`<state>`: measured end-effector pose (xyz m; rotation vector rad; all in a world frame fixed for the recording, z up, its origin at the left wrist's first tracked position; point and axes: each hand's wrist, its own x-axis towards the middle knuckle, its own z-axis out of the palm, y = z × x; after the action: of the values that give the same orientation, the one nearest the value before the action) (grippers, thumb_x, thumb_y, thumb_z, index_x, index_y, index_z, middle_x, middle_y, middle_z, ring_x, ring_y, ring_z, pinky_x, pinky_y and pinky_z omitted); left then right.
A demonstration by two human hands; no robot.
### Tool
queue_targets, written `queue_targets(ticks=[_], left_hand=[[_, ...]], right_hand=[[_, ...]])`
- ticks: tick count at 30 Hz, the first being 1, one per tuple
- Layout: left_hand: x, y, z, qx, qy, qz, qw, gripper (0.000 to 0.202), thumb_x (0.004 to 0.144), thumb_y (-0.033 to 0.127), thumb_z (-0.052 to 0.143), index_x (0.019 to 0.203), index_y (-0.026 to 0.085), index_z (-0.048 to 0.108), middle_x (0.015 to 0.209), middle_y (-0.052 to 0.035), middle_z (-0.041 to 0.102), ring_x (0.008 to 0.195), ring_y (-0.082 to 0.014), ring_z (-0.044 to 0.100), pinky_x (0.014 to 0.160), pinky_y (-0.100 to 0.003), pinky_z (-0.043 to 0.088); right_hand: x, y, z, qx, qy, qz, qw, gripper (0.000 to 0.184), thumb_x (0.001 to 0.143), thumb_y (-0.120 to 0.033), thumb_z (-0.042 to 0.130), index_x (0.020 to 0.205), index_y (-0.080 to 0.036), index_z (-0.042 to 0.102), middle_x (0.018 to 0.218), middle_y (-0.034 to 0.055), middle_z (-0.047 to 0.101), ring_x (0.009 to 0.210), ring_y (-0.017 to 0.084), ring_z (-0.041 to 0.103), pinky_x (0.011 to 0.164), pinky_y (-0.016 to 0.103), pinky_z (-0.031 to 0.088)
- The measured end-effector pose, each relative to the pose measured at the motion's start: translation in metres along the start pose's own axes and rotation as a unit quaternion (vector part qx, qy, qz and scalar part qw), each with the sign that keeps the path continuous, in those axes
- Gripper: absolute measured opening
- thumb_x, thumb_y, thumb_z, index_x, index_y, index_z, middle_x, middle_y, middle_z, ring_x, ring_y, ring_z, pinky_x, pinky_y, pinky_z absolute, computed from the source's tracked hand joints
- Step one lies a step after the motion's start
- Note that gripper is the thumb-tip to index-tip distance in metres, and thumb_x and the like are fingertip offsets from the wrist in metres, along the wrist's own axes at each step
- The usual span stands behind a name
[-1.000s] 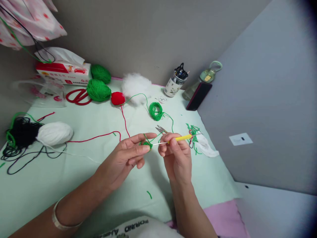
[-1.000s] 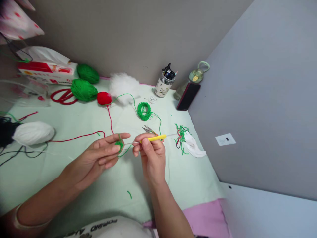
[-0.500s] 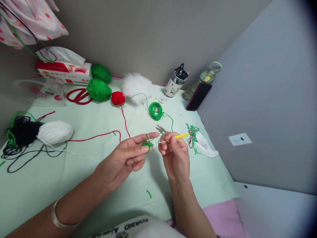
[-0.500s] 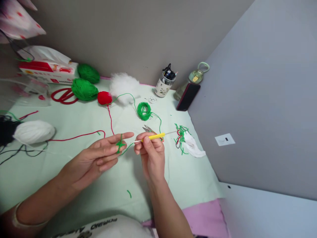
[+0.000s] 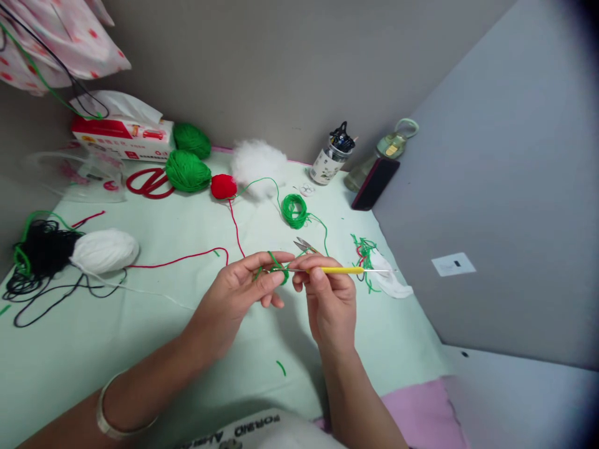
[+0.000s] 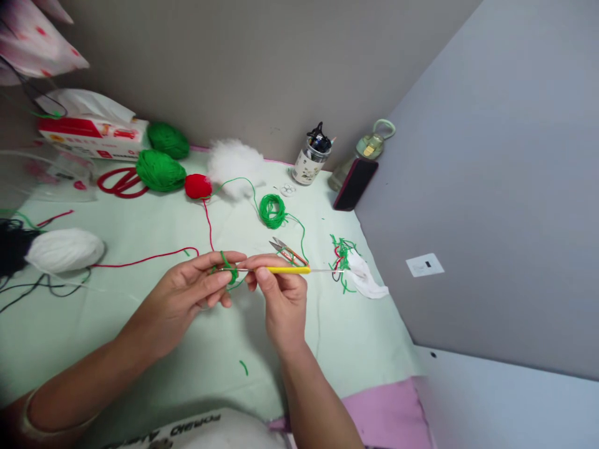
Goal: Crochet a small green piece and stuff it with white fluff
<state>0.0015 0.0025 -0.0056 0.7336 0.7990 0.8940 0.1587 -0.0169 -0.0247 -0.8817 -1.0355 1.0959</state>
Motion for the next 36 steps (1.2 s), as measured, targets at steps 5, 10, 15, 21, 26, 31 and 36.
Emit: queue_targets(ticks=[5, 10, 15, 21, 26, 31, 36], left_hand=[[0.001, -0.003, 0.001, -0.003, -0.005, 0.007, 1.0, 0.03, 0.082, 0.027, 0.085, 0.111, 0.027, 0.08, 0.081, 0.0038, 0.071, 0.063, -0.0069, 0.057, 0.061, -0.019, 0.048], [0.0, -0.006, 0.002, -0.025, -0.01, 0.007, 1.0, 0.034, 0.082, 0.026, 0.085, 0.116, 0.028, 0.079, 0.081, 0.0038, 0.069, 0.065, -0.0074, 0.056, 0.063, -0.019, 0.053], [0.001, -0.004, 0.002, -0.04, -0.007, 0.008, 0.999, 0.023, 0.087, 0.029, 0.08, 0.109, 0.024, 0.081, 0.079, 0.0026, 0.069, 0.062, -0.0077, 0.057, 0.07, -0.025, 0.058], [0.001, 0.0, 0.001, -0.031, 0.008, 0.005, 0.999, 0.022, 0.085, 0.025, 0.08, 0.107, 0.023, 0.081, 0.071, 0.004, 0.064, 0.061, -0.0084, 0.056, 0.068, -0.023, 0.056], [-0.002, 0.001, -0.001, -0.006, 0.021, 0.003, 1.0, 0.023, 0.085, 0.025, 0.078, 0.108, 0.024, 0.081, 0.07, 0.0045, 0.061, 0.062, -0.0093, 0.057, 0.068, -0.024, 0.056], [-0.001, 0.0, -0.001, 0.05, 0.047, 0.029, 0.997, 0.025, 0.084, 0.027, 0.079, 0.108, 0.024, 0.08, 0.07, 0.0052, 0.057, 0.065, -0.01, 0.059, 0.069, -0.023, 0.057], [-0.001, 0.0, 0.0, 0.086, 0.066, 0.055, 0.993, 0.028, 0.081, 0.024, 0.08, 0.109, 0.026, 0.08, 0.076, 0.0048, 0.057, 0.068, -0.0096, 0.057, 0.065, -0.02, 0.056]], right_hand=[[-0.003, 0.004, 0.002, -0.043, -0.001, -0.042, 0.998, 0.015, 0.099, -0.026, 0.066, 0.099, -0.028, 0.081, 0.096, 0.0029, 0.076, 0.081, 0.015, 0.065, 0.067, 0.027, 0.052], [-0.003, 0.006, 0.002, -0.045, 0.026, -0.041, 0.998, 0.013, 0.098, -0.026, 0.068, 0.098, -0.028, 0.081, 0.093, 0.0017, 0.076, 0.074, 0.012, 0.064, 0.066, 0.027, 0.052], [0.001, -0.001, 0.003, 0.017, 0.035, 0.004, 0.999, 0.013, 0.097, -0.03, 0.069, 0.093, -0.024, 0.081, 0.087, 0.0012, 0.074, 0.068, 0.01, 0.063, 0.064, 0.023, 0.052], [0.004, -0.005, 0.005, 0.049, 0.033, 0.017, 0.998, 0.016, 0.097, -0.032, 0.068, 0.088, -0.022, 0.077, 0.085, 0.0019, 0.074, 0.065, 0.01, 0.063, 0.061, 0.024, 0.053], [0.0, -0.007, 0.001, -0.019, 0.014, -0.024, 0.999, 0.02, 0.103, -0.03, 0.059, 0.092, -0.022, 0.074, 0.086, 0.0029, 0.076, 0.069, 0.013, 0.066, 0.063, 0.027, 0.054], [-0.01, -0.007, 0.0, -0.185, 0.0, -0.152, 0.971, 0.022, 0.105, -0.017, 0.052, 0.107, -0.024, 0.073, 0.097, 0.0044, 0.076, 0.078, 0.015, 0.068, 0.069, 0.032, 0.055], [-0.014, -0.002, 0.0, -0.243, -0.017, -0.243, 0.939, 0.027, 0.101, -0.009, 0.052, 0.115, -0.023, 0.071, 0.101, 0.0069, 0.077, 0.09, 0.021, 0.071, 0.075, 0.038, 0.058]])
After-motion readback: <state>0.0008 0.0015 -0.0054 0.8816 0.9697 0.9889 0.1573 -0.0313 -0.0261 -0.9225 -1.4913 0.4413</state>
